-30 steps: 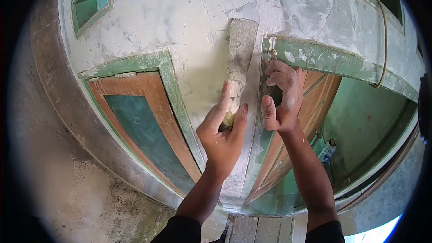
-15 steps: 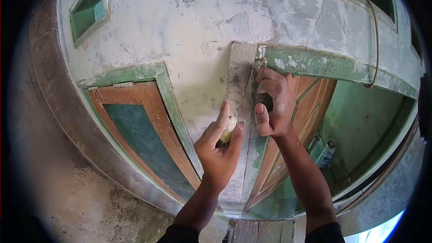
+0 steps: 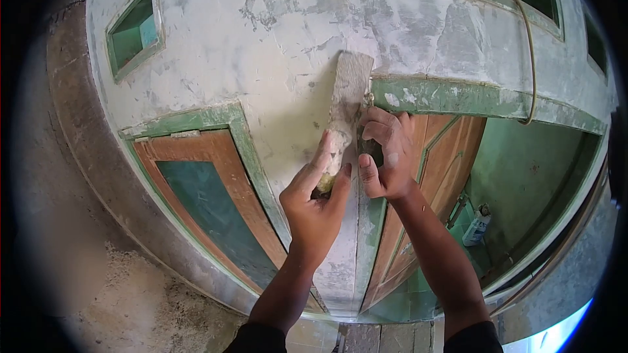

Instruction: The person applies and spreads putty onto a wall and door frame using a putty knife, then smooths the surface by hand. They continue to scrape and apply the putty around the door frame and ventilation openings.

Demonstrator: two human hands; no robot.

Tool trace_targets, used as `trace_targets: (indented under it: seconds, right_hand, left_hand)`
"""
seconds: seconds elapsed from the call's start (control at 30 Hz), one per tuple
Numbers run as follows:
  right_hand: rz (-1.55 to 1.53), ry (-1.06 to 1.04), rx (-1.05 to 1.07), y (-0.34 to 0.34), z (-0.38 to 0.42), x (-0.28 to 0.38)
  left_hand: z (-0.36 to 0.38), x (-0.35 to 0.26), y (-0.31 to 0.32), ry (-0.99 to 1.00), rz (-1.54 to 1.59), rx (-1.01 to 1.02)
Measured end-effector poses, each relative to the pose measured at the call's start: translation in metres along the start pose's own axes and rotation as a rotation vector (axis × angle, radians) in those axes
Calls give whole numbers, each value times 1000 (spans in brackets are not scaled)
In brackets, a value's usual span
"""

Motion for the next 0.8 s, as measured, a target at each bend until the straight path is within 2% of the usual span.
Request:
trace_targets:
  seconds: [0.1,0.27,0.4,0.47,0.5,0.57,0.6,0.67,0.7,0.8]
  right_hand:
    - [-3,-7,-2,0,-1,0]
    - [-21,-19,-30,-1,-1,0]
    - [8,-2,24,1,-1,1]
    - [13,2,17,1,-2,-1]
    - [-4,-12,-8,0,-2,-2]
    - [-36,0,-15,-1,0,-2]
    - [-30,9,-12,-1,1,-2]
    - [-60,-14,-13,0,0,-3]
    - [-62,-10,-14,-1,0,-4]
    - [-47,-22,-30,0,1,-2]
  left_hand:
    - [5,3,-1,-40,52,10]
    - [-3,2,2,46,-55,52]
    - [32,15,-13,-20,24,70]
    - [55,27,-39,-78,21,-148]
    - [63,28,-42,-82,25,-142]
    - [89,40,-63,-271,8,-342]
    - [98,44,-71,-278,11,-333]
    - [104,43,-64,-28,-342,64]
    - [107,57,-76,-109,-316,-52]
    - [85,68,-91,-219,-287,-86]
Point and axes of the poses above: each hand's wrist, its own z-axis away from the middle knuckle, its own y-axis out of the palm, x = y × z, the point moved 7 cm from there along -z, towards the middle knuckle, and after that the axes turned 3 degrees about x, right-handed, at the moved point
